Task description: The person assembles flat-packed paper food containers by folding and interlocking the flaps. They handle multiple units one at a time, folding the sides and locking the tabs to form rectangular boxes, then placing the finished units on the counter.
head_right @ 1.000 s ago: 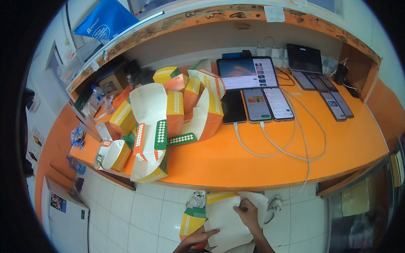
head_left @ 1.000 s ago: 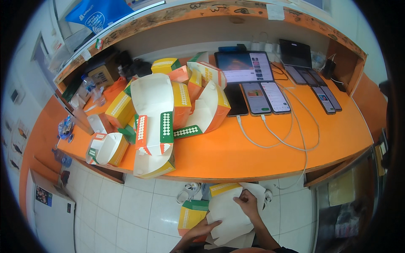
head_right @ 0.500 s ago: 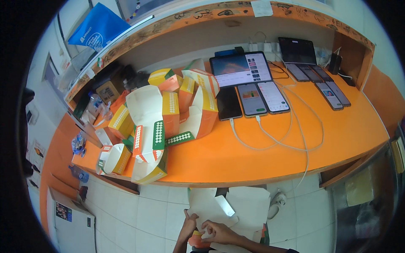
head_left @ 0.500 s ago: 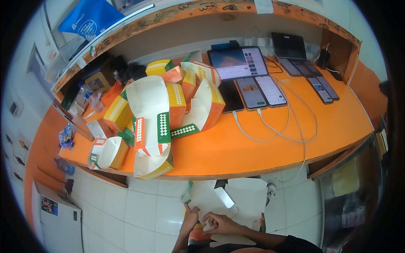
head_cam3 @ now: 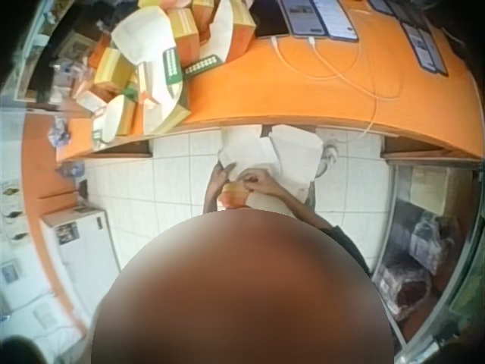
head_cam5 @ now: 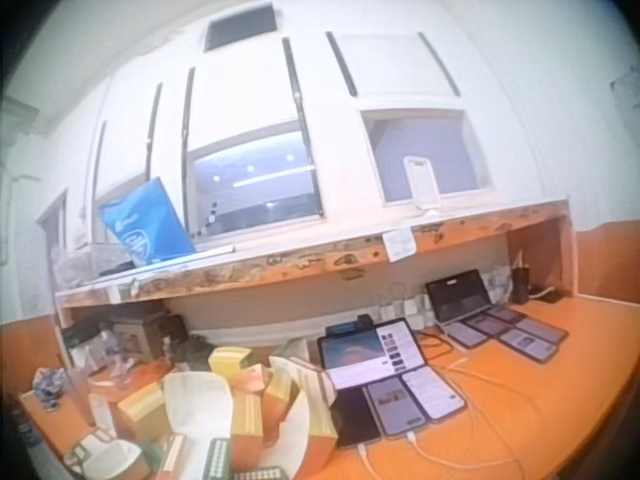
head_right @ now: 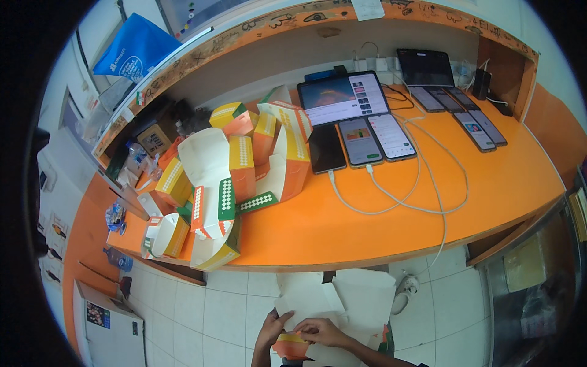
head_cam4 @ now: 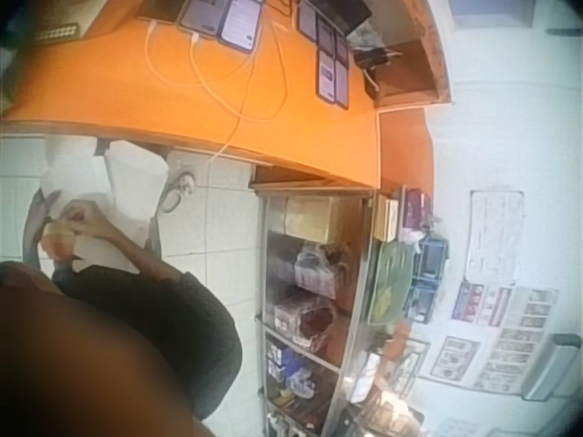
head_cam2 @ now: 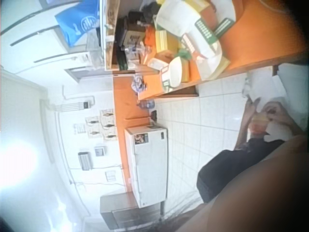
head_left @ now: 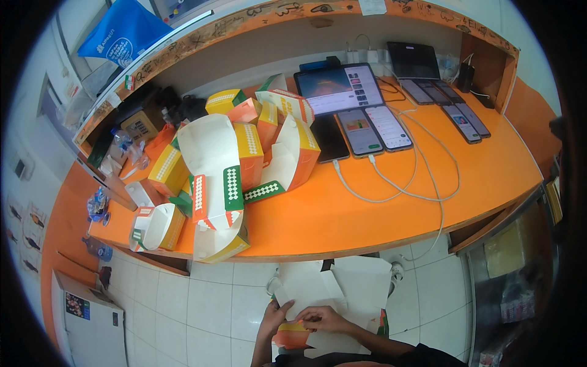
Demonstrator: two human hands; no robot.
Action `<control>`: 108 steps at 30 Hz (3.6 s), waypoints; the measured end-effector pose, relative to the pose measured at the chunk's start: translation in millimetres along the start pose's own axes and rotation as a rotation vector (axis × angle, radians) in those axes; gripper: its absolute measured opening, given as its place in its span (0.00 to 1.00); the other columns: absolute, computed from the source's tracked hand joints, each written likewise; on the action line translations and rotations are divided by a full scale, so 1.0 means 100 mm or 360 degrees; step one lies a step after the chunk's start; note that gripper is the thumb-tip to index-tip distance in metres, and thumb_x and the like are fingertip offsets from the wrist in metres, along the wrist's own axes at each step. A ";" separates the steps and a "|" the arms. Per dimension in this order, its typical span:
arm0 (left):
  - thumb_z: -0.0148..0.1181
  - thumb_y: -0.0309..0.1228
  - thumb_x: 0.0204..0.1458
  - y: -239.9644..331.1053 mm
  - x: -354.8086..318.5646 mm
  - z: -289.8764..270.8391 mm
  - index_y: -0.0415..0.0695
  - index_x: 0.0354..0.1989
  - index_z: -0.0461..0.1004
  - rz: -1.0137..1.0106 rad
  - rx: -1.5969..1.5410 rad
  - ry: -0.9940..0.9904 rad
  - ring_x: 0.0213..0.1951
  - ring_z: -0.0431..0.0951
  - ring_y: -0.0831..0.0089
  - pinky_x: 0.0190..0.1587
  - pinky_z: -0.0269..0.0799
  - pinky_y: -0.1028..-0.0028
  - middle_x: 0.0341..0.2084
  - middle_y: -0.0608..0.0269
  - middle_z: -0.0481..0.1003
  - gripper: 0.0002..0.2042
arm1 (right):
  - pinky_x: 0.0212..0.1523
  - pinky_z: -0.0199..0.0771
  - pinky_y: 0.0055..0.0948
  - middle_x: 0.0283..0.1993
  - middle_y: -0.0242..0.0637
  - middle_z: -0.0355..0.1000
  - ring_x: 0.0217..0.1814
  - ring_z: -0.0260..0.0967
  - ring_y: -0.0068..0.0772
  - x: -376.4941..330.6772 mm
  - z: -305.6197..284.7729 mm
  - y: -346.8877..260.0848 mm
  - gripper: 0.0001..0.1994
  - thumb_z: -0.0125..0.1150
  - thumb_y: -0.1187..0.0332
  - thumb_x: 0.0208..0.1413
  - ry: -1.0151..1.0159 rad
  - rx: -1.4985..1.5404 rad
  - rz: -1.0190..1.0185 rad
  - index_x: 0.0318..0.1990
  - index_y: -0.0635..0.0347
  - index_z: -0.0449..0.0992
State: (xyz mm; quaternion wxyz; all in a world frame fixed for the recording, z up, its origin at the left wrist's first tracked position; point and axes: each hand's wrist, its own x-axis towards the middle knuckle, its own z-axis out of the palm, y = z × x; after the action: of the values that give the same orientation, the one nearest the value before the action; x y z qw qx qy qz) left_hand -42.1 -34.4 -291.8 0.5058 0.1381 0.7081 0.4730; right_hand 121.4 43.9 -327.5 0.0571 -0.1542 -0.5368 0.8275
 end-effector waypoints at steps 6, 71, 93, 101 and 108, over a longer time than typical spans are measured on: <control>0.63 0.37 0.48 0.07 -0.02 -0.07 0.35 0.50 0.66 -0.0152 0.0305 -0.0029 0.34 0.74 0.73 0.27 0.69 0.78 0.37 0.57 0.74 0.25 | 0.29 0.67 0.18 0.29 0.30 0.71 0.28 0.66 0.17 -0.05 -0.03 -0.13 0.09 0.56 0.72 0.55 0.0157 0.0131 0.0069 0.43 0.64 0.74; 0.59 0.29 0.53 -0.23 -0.55 0.15 0.38 0.44 0.68 0.0355 0.0464 -0.0018 0.34 0.78 0.75 0.36 0.77 0.72 0.30 0.59 0.76 0.13 | 0.36 0.73 0.20 0.39 0.39 0.76 0.37 0.72 0.23 -0.12 0.01 -0.10 0.13 0.63 0.70 0.52 0.0374 -0.0045 0.0188 0.43 0.66 0.73; 0.61 0.30 0.50 -0.05 0.03 0.80 0.39 0.46 0.70 0.0887 0.0579 -0.0369 0.42 0.77 0.70 0.45 0.73 0.72 0.42 0.59 0.75 0.16 | 0.38 0.76 0.29 0.35 0.40 0.74 0.36 0.72 0.29 -0.31 -0.43 -0.10 0.08 0.60 0.73 0.53 0.1129 0.0684 -0.0052 0.39 0.69 0.74; 0.59 0.28 0.52 -0.32 0.34 1.00 0.42 0.47 0.68 0.0875 0.0192 -0.0234 0.46 0.70 0.74 0.44 0.71 0.74 0.40 0.61 0.71 0.14 | 0.40 0.74 0.27 0.40 0.39 0.72 0.37 0.71 0.28 -0.25 -0.39 0.01 0.10 0.51 0.74 0.57 0.1002 0.0522 -0.0144 0.44 0.68 0.71; 0.44 0.36 0.61 -0.24 0.32 0.78 0.39 0.58 0.61 0.0598 0.0433 -0.0444 0.44 0.73 0.71 0.48 0.67 0.74 0.44 0.52 0.73 0.20 | 0.41 0.74 0.25 0.41 0.38 0.72 0.39 0.72 0.28 -0.14 -0.27 -0.10 0.10 0.47 0.76 0.60 0.0899 0.0313 -0.0086 0.47 0.65 0.71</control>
State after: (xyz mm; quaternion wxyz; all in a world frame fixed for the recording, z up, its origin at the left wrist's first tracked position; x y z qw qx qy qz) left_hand 16.4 16.9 -333.0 0.4786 0.3975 0.6505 0.4355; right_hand 142.4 67.8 -325.9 0.2408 -0.3578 -0.4209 0.7980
